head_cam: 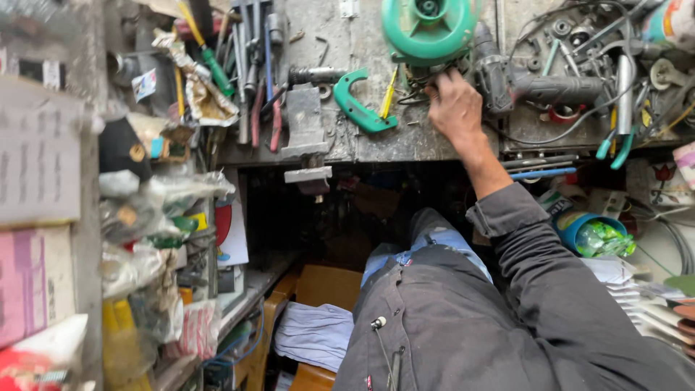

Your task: The person repairs a green electric blower on a cluttered workbench. They hold the blower, use a corded drill on its housing, work on its base with a screwdriver, manipulate its carbon brush holders and wiring by hand, and pick up a small component from the bench while continuing to work on the tool.

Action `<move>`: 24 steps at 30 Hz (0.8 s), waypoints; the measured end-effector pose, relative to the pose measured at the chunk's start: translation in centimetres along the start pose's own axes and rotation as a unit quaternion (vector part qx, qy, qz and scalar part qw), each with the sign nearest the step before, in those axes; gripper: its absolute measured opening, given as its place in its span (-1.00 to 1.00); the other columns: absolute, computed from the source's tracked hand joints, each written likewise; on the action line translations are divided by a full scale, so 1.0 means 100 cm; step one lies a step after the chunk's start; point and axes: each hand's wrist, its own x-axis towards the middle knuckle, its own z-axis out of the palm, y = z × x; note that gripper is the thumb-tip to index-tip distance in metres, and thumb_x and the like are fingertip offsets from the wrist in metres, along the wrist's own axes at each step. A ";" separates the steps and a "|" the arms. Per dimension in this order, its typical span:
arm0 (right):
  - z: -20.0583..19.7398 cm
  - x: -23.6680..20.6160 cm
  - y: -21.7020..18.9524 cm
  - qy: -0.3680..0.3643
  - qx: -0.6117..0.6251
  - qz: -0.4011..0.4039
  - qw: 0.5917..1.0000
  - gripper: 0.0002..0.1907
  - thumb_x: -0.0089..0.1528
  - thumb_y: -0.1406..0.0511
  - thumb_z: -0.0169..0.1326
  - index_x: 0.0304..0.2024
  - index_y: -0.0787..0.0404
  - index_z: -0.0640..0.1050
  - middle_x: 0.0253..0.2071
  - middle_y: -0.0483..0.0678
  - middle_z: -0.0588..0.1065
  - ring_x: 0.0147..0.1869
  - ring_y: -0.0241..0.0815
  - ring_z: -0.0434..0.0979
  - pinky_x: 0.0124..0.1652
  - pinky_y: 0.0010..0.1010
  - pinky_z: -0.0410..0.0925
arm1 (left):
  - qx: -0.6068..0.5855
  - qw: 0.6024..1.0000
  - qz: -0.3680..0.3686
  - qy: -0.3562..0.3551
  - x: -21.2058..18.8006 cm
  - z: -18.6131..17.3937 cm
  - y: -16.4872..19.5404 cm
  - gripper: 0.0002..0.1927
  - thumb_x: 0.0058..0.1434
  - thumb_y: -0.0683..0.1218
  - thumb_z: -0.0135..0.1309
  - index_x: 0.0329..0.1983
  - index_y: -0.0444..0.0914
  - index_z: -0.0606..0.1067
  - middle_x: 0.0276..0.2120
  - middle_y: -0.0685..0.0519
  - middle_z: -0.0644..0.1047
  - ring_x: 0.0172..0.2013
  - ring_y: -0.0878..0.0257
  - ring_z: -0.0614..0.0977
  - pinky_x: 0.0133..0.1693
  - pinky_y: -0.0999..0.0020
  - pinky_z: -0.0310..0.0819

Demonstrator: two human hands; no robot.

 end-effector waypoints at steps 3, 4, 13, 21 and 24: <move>-0.003 0.006 -0.004 0.010 0.010 -0.011 1.000 -0.88 0.30 0.29 0.18 -0.22 0.22 0.55 -0.14 0.16 0.50 -0.15 0.31 0.53 -0.20 0.09 0.37 | -0.014 1.000 0.008 0.002 -0.026 0.007 -0.016 -0.66 0.38 0.01 0.17 -0.05 -0.37 0.44 -0.04 -0.26 0.47 0.03 -0.23 0.47 0.09 -0.12 0.34; -0.005 0.012 -0.005 0.016 0.009 -0.023 1.000 -0.88 0.30 0.29 0.18 -0.21 0.23 0.56 -0.15 0.17 0.49 -0.15 0.32 0.53 -0.19 0.09 0.37 | -0.020 1.000 0.006 0.005 -0.033 0.009 -0.012 -0.65 0.37 0.01 0.17 -0.03 -0.37 0.44 -0.03 -0.26 0.47 0.04 -0.23 0.47 0.10 -0.12 0.33; -0.039 0.020 -0.028 -0.017 -0.001 -0.032 0.999 -0.83 0.28 0.26 0.17 -0.19 0.25 0.58 -0.12 0.20 0.51 -0.15 0.36 0.53 -0.19 0.12 0.37 | -0.066 0.996 0.045 0.027 -0.057 -0.018 0.005 -0.61 0.36 -0.02 0.17 0.07 -0.37 0.41 0.06 -0.24 0.45 0.13 -0.22 0.46 0.18 -0.12 0.31; -0.054 0.015 -0.045 0.000 -0.031 -0.049 0.998 -0.86 0.38 0.26 0.13 -0.15 0.22 0.58 -0.07 0.17 0.53 -0.09 0.34 0.55 -0.13 0.13 0.37 | -0.187 0.918 0.255 0.241 -0.015 -0.045 0.005 -0.56 0.35 -0.04 0.16 0.17 -0.38 0.39 0.15 -0.23 0.43 0.20 -0.20 0.44 0.26 -0.11 0.29; -0.059 0.022 -0.049 0.018 -0.046 -0.083 0.995 -0.78 0.24 0.24 0.19 -0.18 0.26 0.57 -0.11 0.20 0.52 -0.15 0.34 0.56 -0.16 0.11 0.38 | -0.245 0.859 0.274 0.357 0.037 -0.079 0.010 -0.56 0.36 -0.06 0.18 0.19 -0.36 0.39 0.15 -0.22 0.42 0.20 -0.19 0.45 0.26 -0.11 0.30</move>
